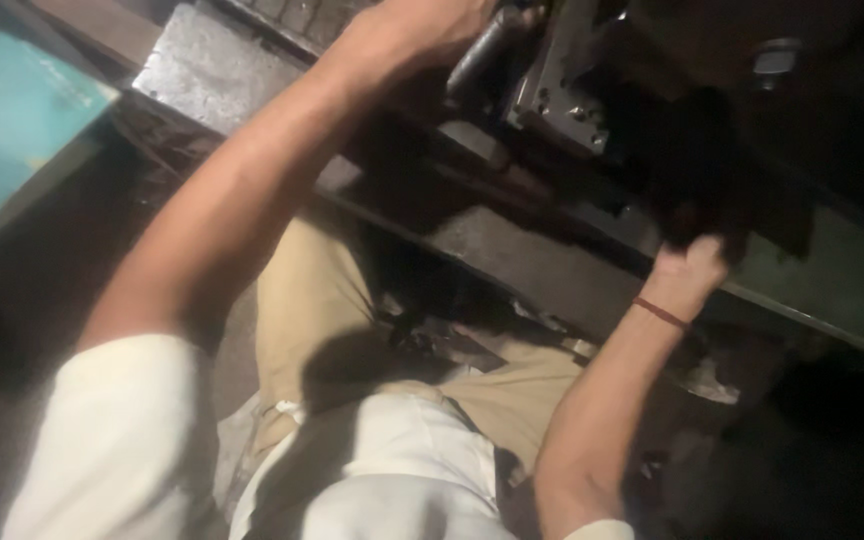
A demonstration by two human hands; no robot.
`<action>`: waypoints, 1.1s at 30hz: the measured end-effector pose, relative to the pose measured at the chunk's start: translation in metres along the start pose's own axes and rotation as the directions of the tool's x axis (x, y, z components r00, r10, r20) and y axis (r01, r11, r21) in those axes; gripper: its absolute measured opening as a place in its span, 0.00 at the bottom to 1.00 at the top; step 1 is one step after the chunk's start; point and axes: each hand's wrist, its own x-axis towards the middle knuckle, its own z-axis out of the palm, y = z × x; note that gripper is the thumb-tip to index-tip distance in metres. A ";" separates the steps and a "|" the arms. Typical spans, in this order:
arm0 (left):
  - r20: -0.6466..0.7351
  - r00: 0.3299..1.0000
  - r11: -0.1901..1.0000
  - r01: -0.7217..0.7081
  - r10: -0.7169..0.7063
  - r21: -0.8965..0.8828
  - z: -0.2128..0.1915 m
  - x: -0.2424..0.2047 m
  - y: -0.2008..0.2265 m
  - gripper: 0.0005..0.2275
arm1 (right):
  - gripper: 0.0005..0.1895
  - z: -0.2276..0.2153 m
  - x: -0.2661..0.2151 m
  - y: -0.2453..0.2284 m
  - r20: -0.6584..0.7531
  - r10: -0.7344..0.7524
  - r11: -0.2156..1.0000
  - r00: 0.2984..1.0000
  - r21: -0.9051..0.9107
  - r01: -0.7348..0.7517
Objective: The person operates a manual machine by repeatedly pushing a lever down with their left hand while holding a dark object against the mechanism with their right hand. The repetitive action continues throughout the clip.
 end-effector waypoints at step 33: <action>0.048 0.988 0.980 0.155 -0.150 -0.122 -0.009 0.016 0.011 0.15 | 0.26 -0.058 0.007 0.044 -0.208 -0.018 0.999 0.978 0.026 0.024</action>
